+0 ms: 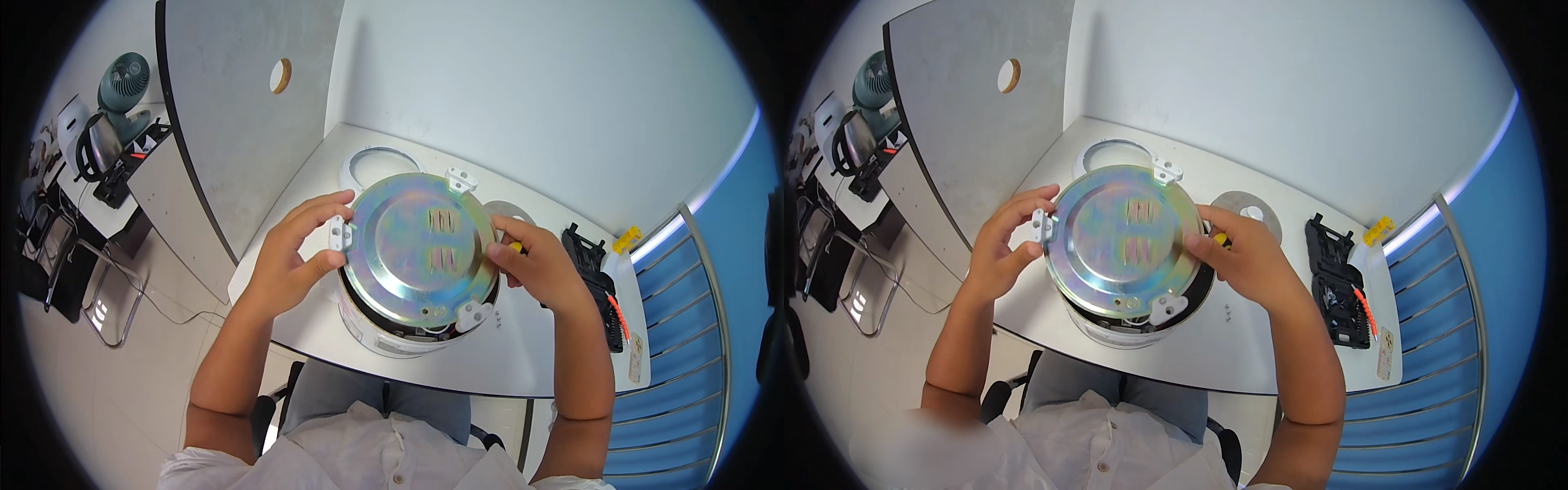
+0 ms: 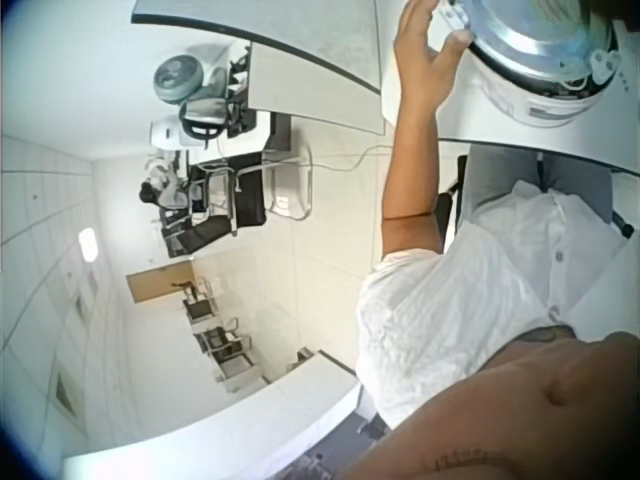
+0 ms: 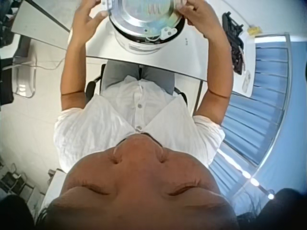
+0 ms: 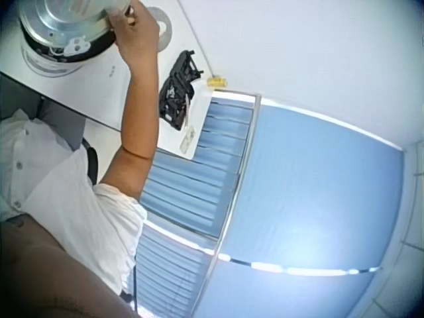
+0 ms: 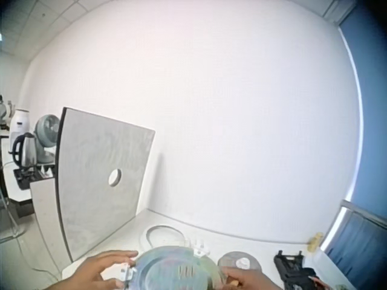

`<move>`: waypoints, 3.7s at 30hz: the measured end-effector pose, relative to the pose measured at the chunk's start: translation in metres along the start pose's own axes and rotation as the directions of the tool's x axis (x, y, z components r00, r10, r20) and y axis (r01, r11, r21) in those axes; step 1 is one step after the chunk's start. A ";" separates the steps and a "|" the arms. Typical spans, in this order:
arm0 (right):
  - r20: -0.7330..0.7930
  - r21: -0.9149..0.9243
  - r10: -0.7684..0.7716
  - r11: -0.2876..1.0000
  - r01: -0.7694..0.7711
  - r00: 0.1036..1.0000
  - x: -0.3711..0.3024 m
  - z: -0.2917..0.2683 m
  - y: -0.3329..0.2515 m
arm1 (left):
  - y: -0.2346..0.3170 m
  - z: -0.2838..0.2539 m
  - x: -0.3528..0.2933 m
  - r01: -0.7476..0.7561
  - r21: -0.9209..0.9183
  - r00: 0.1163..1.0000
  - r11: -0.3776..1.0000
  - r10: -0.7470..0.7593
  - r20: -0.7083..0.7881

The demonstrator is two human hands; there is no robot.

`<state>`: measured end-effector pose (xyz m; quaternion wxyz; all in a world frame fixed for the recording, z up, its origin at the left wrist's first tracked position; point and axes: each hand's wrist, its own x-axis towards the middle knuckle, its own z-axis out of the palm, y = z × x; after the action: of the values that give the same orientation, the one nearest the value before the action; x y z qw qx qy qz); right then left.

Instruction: The person assembles a cylindrical electronic device by placing a metal disc over internal wiring, securing it with screws, and fitting a white plastic ring around the top. They use a screwdriver to tighten the screws and handle the components with both hands.

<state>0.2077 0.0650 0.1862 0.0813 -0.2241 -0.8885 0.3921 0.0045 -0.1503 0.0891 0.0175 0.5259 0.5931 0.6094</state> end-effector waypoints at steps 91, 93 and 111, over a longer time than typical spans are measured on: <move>-0.909 -0.164 -0.389 0.668 0.726 0.151 -0.017 -0.056 0.073 | -0.148 -0.038 0.043 0.459 0.409 0.852 0.789 -0.260 -0.454; -0.909 -0.167 -0.389 0.668 0.725 0.148 -0.017 -0.056 0.073 | -0.157 -0.039 0.042 0.478 0.369 0.843 0.797 -0.298 -0.447; -0.913 -0.180 -0.387 0.669 0.721 0.131 -0.019 -0.058 0.071 | -0.196 -0.027 0.029 0.446 0.724 0.879 0.526 -0.410 -0.244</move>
<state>0.2669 0.1364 0.1739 0.7227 -0.0302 -0.6338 0.2741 -0.1445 -0.0931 -0.0312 -0.0692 0.3081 0.9036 0.2894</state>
